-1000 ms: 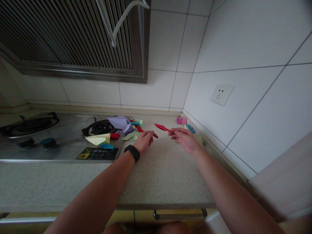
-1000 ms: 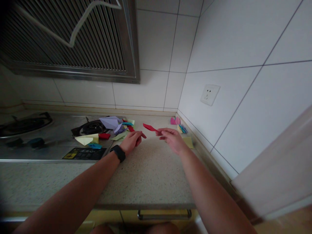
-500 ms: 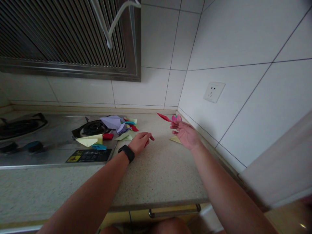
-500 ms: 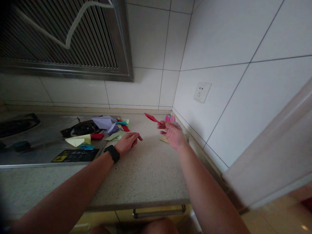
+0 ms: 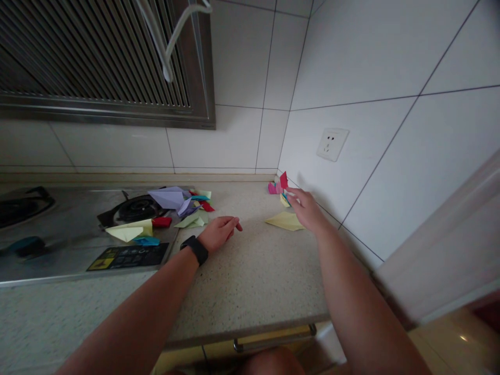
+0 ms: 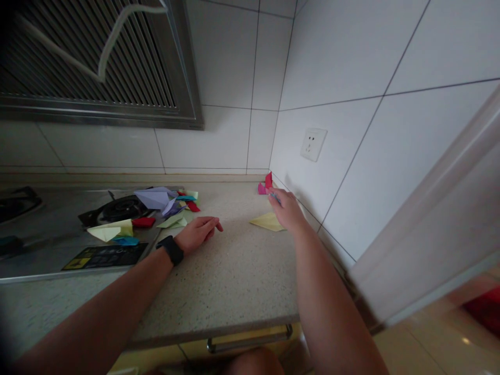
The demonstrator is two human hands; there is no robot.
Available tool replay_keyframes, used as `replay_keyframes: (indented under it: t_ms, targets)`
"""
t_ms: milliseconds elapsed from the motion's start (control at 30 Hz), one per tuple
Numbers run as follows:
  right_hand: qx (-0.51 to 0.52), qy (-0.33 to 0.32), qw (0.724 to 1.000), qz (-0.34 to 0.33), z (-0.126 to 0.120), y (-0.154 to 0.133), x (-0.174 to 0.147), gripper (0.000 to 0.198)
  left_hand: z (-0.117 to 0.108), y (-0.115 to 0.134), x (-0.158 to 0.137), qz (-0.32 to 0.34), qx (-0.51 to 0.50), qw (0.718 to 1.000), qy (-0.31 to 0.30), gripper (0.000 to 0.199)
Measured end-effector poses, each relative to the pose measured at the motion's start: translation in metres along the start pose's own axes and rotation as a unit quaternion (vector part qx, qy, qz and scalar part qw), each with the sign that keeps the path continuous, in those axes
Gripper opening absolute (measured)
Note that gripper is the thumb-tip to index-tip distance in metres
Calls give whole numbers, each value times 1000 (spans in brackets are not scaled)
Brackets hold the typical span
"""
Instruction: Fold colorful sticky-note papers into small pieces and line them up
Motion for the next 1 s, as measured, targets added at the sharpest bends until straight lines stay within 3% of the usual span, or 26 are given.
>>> replay_keyframes:
  t_ms: [133,367,700,1000]
  targets:
    - [-204,-137,969,20,14,15,-4,49,2,2,-1,2,24,1000,-13,54]
    - [-264,-221,939,24,19,24,-5,55,2,4,-4,1,42,998,-37,58]
    - [-289,-244,923,74,25,29,-2,67,3,2,-2,-7,22,999,-26,61]
    - [-313,-253,912,80,26,27,-2,74,2,3,-2,-3,22,1000,-17,61]
Point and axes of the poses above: each hand's wrist, its own x-axis towards the middle knuckle, its own z-axis out of the palm, y = z × x, the point moved 5 cm from there along x, towards the middle knuckle, and after that the axes turned 5 degrees about -z, right-handed, at the moved point
